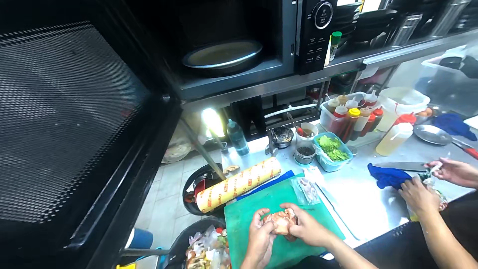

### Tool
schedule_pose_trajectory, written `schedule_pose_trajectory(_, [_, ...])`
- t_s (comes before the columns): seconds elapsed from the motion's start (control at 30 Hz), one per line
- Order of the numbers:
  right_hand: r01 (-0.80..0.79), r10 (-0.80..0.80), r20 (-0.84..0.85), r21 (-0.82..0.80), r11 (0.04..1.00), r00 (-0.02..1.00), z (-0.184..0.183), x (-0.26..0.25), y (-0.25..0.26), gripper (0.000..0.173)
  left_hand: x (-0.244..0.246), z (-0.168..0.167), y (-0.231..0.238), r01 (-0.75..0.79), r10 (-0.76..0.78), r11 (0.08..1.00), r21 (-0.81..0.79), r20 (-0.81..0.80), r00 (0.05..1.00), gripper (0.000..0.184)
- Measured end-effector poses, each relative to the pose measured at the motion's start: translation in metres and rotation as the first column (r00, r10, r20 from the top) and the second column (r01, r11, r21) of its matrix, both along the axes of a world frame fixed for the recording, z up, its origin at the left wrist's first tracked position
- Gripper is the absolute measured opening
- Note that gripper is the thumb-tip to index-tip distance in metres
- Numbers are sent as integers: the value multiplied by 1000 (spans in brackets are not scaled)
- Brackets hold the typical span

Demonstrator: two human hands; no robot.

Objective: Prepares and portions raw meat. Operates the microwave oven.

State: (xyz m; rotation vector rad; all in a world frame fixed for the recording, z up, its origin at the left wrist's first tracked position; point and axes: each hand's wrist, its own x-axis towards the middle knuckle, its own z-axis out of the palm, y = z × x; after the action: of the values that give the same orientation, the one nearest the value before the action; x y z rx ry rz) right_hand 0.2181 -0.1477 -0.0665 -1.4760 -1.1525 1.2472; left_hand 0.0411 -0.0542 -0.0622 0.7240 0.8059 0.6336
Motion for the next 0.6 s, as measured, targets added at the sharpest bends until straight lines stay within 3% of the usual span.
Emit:
schedule_pose_trajectory(0.1, [-5, 5, -88, 2, 1000, 996, -1, 4, 3, 58, -4, -8, 4, 130, -133, 990, 47, 67, 989, 54])
schedule_pose_trajectory(0.2, [62, -68, -314, -29, 998, 947, -5, 2, 6, 50, -6, -2, 10, 319, -319, 913, 255, -42, 947, 71])
schedule_pose_trajectory(0.27, [62, -76, -422, -48, 997, 903, -5, 0, 7, 50, -3, 3, 15, 366, -334, 873, 323, -150, 930, 71])
schedule_pose_trajectory(0.37, [83, -106, -476, -69, 994, 873, -2, 2, 12, 50, 1, 1, 18, 359, -275, 874, 326, -277, 921, 53])
schedule_pose_trajectory(0.43, [111, -131, -366, -74, 991, 922, 0, 8, 18, 49, 4, -5, 13, 319, -244, 899, 300, -260, 934, 48])
schedule_pose_trajectory(0.53, [99, -97, 29, -63, 993, 995, 0, 13, 27, 43, 11, -6, 5, 286, -253, 924, 253, -157, 955, 66])
schedule_pose_trajectory(0.6, [109, -98, 168, -59, 992, 981, 3, 11, 27, 43, 14, -9, 4, 243, -214, 929, 280, -129, 968, 67])
